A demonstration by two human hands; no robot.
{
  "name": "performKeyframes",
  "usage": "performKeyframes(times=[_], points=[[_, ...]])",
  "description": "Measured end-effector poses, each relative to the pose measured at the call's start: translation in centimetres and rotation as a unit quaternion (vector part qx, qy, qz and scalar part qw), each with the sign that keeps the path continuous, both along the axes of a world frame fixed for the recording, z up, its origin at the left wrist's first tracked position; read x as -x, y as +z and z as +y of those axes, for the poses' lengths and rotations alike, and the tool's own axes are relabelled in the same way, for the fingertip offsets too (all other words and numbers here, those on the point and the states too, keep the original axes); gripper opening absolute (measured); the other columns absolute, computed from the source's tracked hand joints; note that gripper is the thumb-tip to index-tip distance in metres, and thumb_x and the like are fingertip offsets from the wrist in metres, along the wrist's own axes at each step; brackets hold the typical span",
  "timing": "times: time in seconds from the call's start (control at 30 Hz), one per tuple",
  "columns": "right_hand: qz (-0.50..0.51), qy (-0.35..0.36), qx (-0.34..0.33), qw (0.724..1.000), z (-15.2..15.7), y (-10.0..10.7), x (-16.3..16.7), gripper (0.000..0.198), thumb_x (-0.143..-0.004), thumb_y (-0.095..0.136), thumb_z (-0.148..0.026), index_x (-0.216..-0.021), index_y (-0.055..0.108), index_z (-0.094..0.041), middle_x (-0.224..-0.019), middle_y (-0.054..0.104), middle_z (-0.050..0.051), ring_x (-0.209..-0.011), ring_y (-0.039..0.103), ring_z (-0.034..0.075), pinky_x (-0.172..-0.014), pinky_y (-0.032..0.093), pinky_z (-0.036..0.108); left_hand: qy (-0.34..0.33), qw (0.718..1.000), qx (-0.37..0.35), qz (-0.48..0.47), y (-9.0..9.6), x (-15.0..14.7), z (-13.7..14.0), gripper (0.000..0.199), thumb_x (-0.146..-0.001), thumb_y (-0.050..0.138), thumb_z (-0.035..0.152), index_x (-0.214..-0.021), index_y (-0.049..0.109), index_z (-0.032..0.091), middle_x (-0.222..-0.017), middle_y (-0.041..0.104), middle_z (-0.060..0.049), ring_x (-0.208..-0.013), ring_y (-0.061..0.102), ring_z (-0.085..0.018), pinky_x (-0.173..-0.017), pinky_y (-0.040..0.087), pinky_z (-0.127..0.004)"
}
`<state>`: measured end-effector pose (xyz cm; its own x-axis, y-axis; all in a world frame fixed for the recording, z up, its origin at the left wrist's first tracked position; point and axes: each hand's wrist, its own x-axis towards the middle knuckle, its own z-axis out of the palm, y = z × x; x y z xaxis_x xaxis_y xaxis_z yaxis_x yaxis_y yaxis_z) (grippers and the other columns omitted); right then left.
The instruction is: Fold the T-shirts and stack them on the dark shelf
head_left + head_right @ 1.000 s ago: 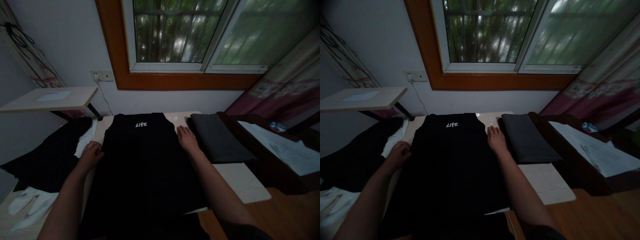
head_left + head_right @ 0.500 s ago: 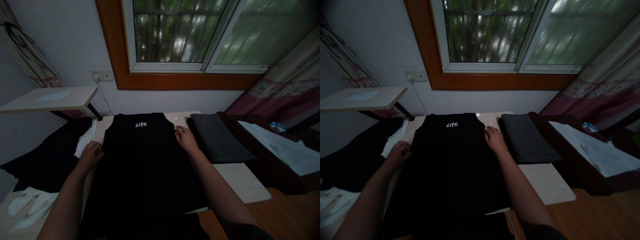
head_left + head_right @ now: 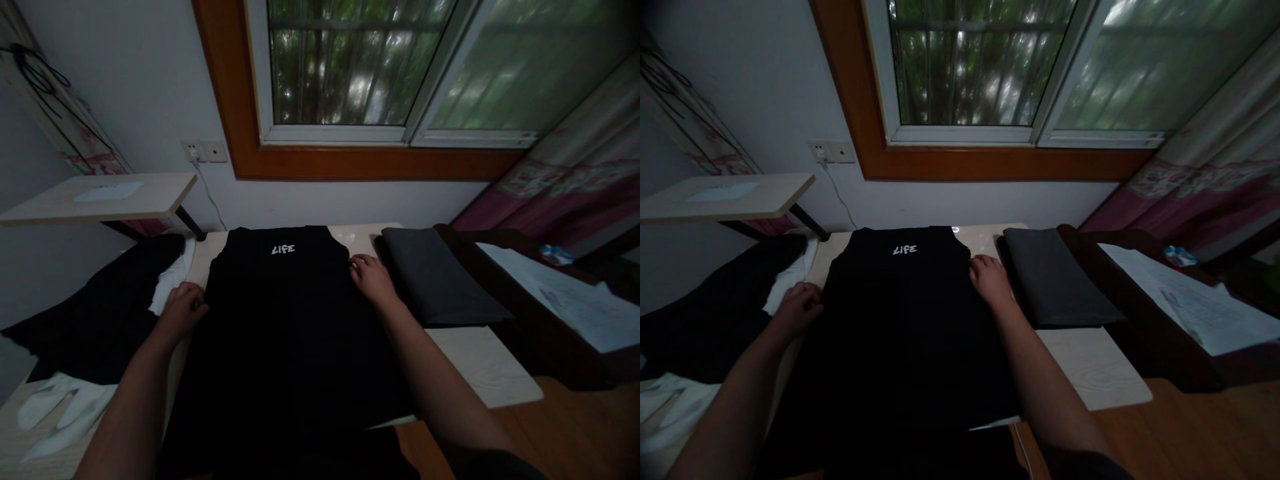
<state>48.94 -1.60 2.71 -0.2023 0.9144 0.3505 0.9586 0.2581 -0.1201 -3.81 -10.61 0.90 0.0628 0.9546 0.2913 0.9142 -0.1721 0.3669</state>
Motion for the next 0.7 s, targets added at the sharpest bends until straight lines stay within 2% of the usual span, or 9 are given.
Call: performKeyframes(times=[0.37,0.7], points=[[-0.001,-0.006,-0.001,1.000,-0.13,0.25,0.16,0.027,-0.093,0.057,-0.026,-0.117,0.066,-0.022,-0.126,0.065,0.008,-0.113,0.056,0.028,-0.099,0.044,0.039,0.010,1.000,-0.006,0.000,0.21,-0.24,-0.16,0.009,-0.072,0.057,0.028,-0.070,0.051,0.023,-0.101,0.060,-0.006,-0.102,0.053,-0.027,-0.093,0.041,-0.043],[0.003,-0.018,0.025,1.000,-0.17,0.51,0.25,0.029,-0.091,0.058,-0.027,-0.118,0.066,-0.021,-0.124,0.065,0.009,-0.113,0.054,0.029,-0.100,0.042,0.038,0.000,1.000,0.000,0.002,0.32,-0.16,-0.15,0.012,-0.072,0.056,0.028,-0.066,0.047,0.023,-0.107,0.060,-0.007,-0.105,0.053,-0.027,-0.093,0.041,-0.044]])
